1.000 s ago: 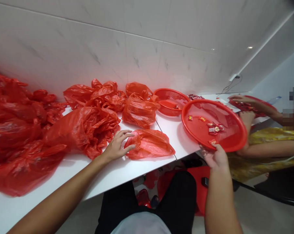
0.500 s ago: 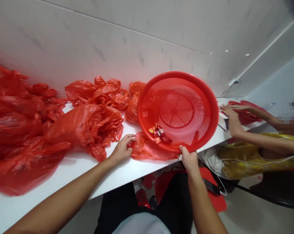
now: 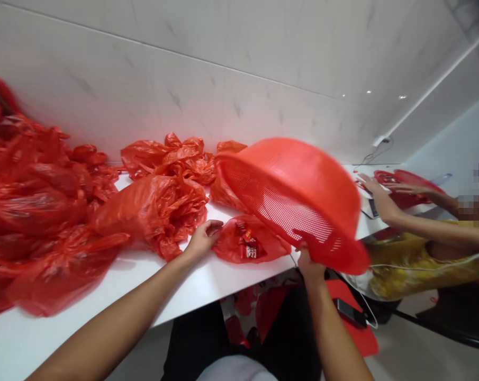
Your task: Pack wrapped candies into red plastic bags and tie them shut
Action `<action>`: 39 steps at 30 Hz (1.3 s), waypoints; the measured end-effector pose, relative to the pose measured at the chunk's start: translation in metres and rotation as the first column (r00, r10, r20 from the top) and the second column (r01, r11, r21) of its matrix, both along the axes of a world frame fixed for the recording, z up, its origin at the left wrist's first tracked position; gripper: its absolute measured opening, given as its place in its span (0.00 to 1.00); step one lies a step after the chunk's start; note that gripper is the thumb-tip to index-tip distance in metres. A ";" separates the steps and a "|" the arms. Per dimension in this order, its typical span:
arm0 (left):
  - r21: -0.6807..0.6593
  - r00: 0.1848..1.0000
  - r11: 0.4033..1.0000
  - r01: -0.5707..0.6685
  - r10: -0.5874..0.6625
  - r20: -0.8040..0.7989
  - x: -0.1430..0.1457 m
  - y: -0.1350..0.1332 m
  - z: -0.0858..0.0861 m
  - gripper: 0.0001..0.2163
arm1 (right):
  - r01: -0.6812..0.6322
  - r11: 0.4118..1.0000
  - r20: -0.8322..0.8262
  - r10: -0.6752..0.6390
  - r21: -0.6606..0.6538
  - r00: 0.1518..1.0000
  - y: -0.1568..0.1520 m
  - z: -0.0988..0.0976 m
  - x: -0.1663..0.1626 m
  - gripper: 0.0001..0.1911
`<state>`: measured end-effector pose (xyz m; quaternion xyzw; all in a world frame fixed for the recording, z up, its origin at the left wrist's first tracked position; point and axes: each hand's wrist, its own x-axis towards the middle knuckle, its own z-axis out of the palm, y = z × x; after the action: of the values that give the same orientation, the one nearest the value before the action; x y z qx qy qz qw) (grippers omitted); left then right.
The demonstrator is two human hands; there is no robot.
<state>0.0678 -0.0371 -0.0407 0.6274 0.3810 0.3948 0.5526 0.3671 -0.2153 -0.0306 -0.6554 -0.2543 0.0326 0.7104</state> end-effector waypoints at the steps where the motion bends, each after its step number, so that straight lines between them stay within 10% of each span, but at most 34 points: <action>1: 0.002 1.000 1.000 0.001 -0.001 -0.006 0.000 0.000 0.000 0.21 | 0.033 0.999 -0.038 -0.032 0.026 0.999 0.001 0.004 0.005 0.10; 19: 0.310 0.888 0.950 0.036 0.112 -0.446 -0.008 -0.011 0.003 0.26 | 0.075 0.985 -0.722 0.062 0.157 0.689 0.005 0.031 0.110 0.15; 24: 0.278 0.893 0.960 0.026 0.103 -0.438 -0.011 -0.007 0.000 0.26 | 0.064 0.991 -0.713 0.038 0.116 0.700 -0.001 0.033 0.091 0.15; 28: 0.206 0.939 0.979 0.011 0.061 -0.338 -0.012 -0.002 -0.003 0.24 | -0.080 0.996 -0.228 0.073 -0.023 0.971 -0.019 0.039 0.011 0.14; 30: 0.179 0.953 0.984 0.002 0.052 -0.297 -0.011 -0.001 -0.004 0.24 | -0.353 0.829 0.100 0.433 -0.434 0.896 -0.020 0.047 -0.033 0.16; 33: 0.184 0.954 0.983 -0.006 0.061 -0.293 -0.010 0.000 -0.003 0.23 | -0.173 0.516 0.241 0.637 -0.839 0.732 -0.002 0.054 -0.067 0.19; 36: 0.200 0.956 0.980 0.007 0.051 -0.287 -0.010 -0.002 -0.002 0.22 | 0.090 0.303 0.257 0.575 -0.949 0.777 0.025 0.051 -0.055 0.22; 39: 0.177 0.972 0.983 0.044 -0.002 -0.235 -0.012 -0.004 -0.003 0.22 | 0.126 0.234 0.238 0.551 -0.964 0.800 0.046 0.039 -0.022 0.25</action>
<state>0.0557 -0.0408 -0.0437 0.7215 0.3986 0.3447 0.4491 0.3451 -0.1689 0.0084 -0.8804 -0.4617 0.0954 0.0504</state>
